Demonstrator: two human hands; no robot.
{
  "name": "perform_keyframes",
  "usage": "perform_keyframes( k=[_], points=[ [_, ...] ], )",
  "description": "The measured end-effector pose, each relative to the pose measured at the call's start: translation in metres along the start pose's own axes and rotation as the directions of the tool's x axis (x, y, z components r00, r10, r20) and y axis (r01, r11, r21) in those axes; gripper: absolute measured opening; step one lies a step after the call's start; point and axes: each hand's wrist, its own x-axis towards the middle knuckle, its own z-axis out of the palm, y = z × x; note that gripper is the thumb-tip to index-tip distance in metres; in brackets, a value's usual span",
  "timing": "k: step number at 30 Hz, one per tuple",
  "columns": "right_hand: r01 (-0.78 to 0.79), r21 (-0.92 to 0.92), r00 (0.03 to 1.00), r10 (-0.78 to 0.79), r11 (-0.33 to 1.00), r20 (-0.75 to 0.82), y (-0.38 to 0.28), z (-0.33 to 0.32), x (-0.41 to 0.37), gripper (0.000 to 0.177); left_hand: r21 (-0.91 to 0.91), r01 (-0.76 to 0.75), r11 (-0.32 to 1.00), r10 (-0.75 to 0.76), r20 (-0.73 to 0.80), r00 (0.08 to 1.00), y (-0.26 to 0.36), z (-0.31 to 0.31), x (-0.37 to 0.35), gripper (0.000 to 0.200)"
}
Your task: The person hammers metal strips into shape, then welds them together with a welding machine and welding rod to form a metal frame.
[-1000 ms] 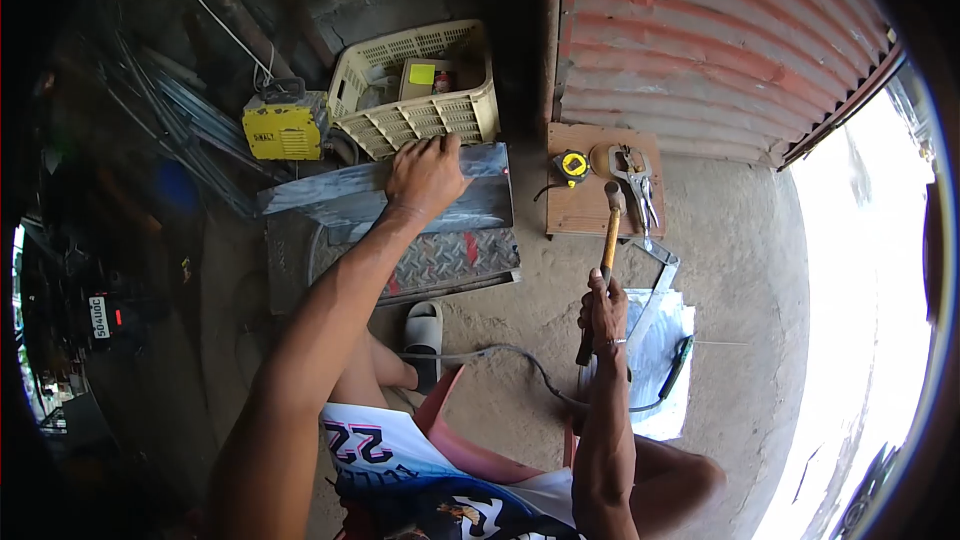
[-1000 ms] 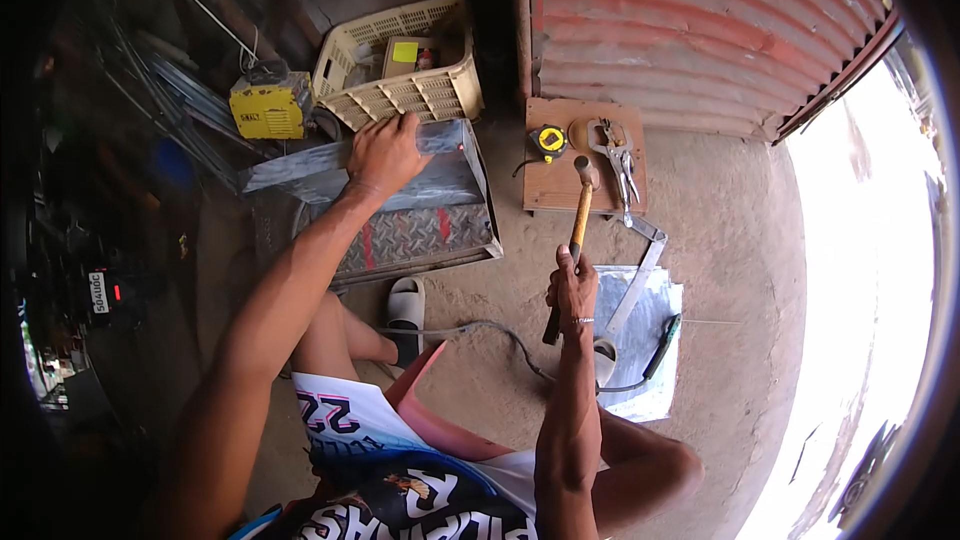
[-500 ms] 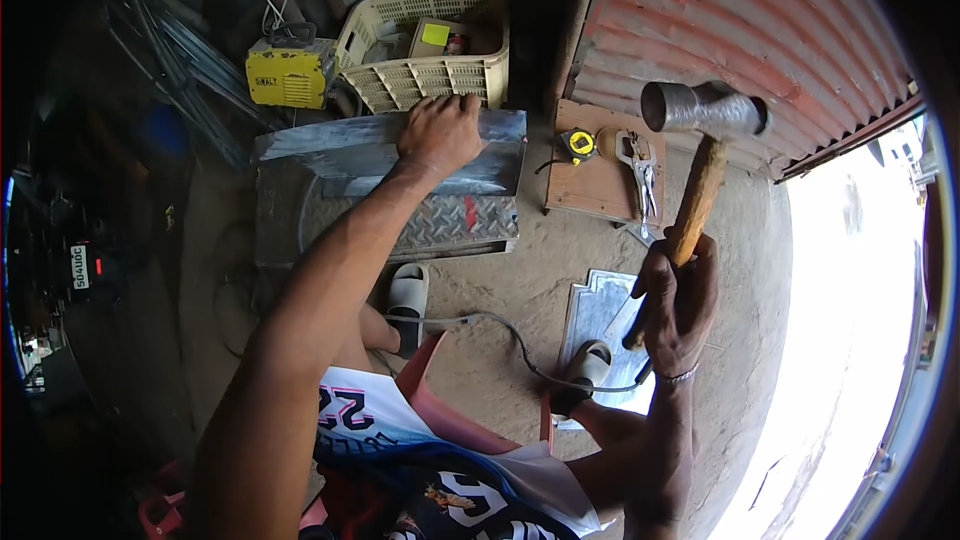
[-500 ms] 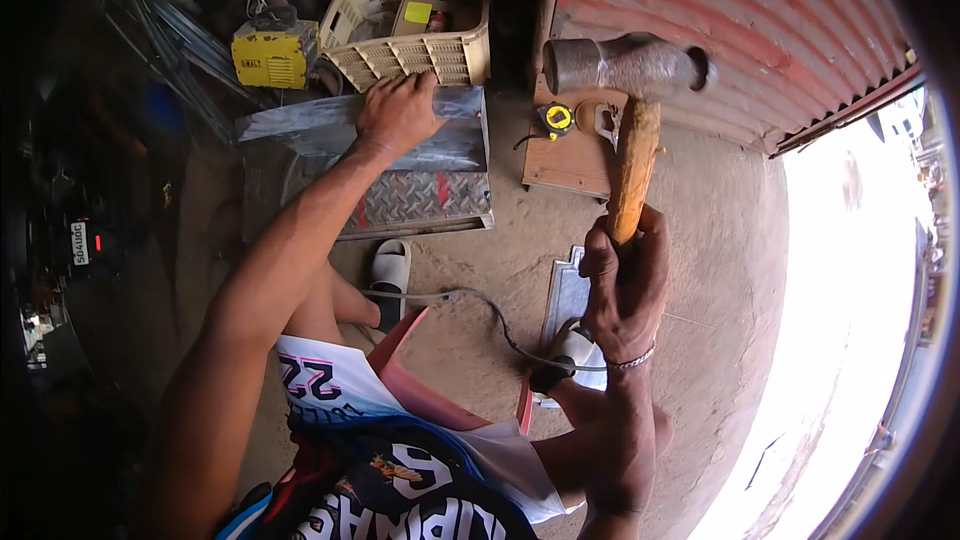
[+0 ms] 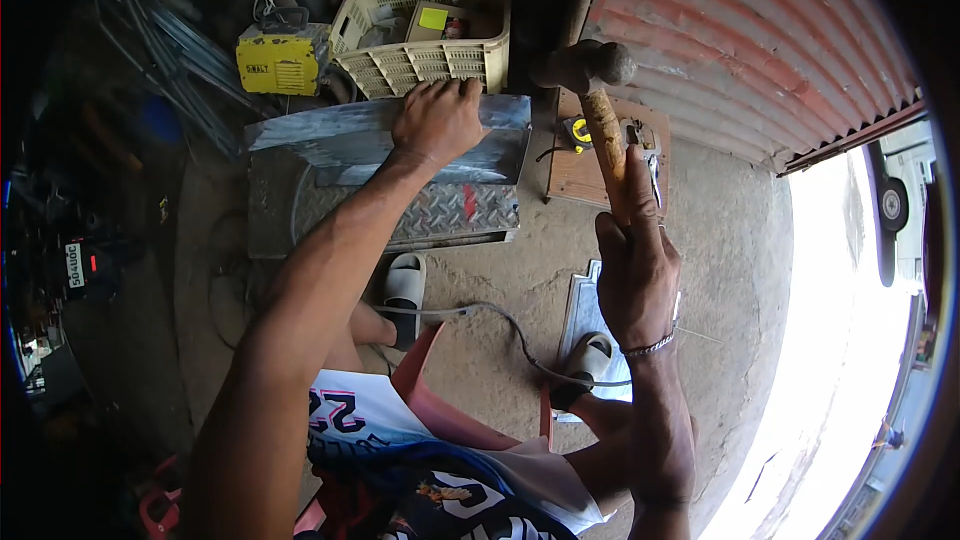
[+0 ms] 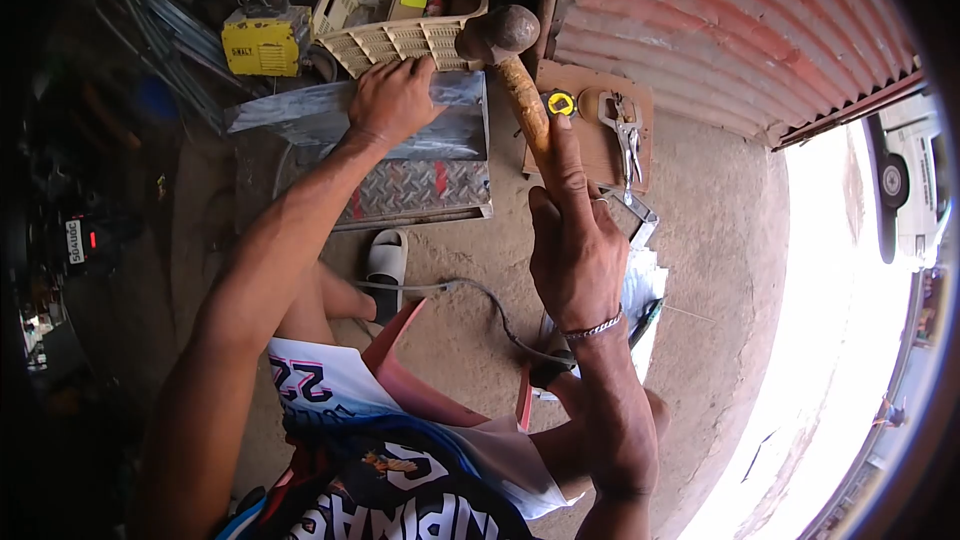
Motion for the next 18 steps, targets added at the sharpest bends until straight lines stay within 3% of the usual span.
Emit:
perform_keyframes(
  k=[3, 5, 6, 8, 10, 12, 14, 16, 17, 18],
  points=[
    [0.085, -0.013, 0.996, -0.085, 0.996, -0.037, -0.002, 0.003, 0.001, 0.071, 0.010, 0.004, 1.000, -0.004, -0.010, 1.000, 0.001, -0.003, 0.000, 0.048],
    [0.072, -0.098, 0.997, -0.075, 0.993, -0.027, 0.003, 0.011, -0.002, 0.073, 0.007, 0.013, 1.000, -0.013, 0.003, 1.000, 0.003, -0.005, 0.000, 0.048],
    [0.135, -0.142, 0.987, -0.145, 0.981, -0.067, 0.015, 0.021, -0.002, 0.077, 0.005, 0.010, 1.000, -0.010, 0.006, 1.000, 0.003, -0.004, -0.001, 0.048],
    [0.028, -0.322, 0.992, 0.014, 0.946, 0.127, 0.027, 0.027, -0.003, 0.077, -0.011, 0.001, 1.000, -0.001, -0.044, 0.999, 0.004, -0.003, -0.001, 0.046],
    [0.013, -0.270, 0.992, 0.021, 0.963, 0.124, 0.027, 0.028, -0.002, 0.076, 0.004, -0.003, 1.000, 0.003, -0.046, 0.999, 0.006, -0.004, 0.000, 0.047],
    [0.077, -0.106, 0.997, -0.078, 0.991, -0.013, 0.020, 0.024, -0.001, 0.074, 0.023, 0.002, 1.000, -0.001, -0.045, 0.999, 0.003, -0.005, -0.001, 0.048],
    [0.096, -0.075, 0.993, -0.101, 0.993, -0.066, 0.018, 0.025, 0.000, 0.077, 0.003, -0.003, 1.000, 0.003, -0.008, 1.000, 0.003, -0.007, -0.001, 0.051],
    [0.092, -0.160, 0.995, -0.097, 0.983, -0.027, 0.028, 0.033, -0.002, 0.073, 0.007, 0.000, 1.000, 0.000, 0.008, 1.000, 0.004, -0.007, -0.002, 0.052],
    [0.005, -0.319, 0.988, 0.045, 0.948, 0.149, 0.032, 0.031, -0.002, 0.074, 0.014, 0.006, 1.000, -0.006, 0.020, 1.000, 0.005, -0.009, -0.001, 0.053],
    [0.004, -0.316, 0.989, 0.043, 0.949, 0.139, 0.031, 0.029, 0.000, 0.074, 0.018, -0.001, 1.000, 0.001, 0.013, 1.000, 0.005, -0.008, -0.002, 0.053]
  ],
)
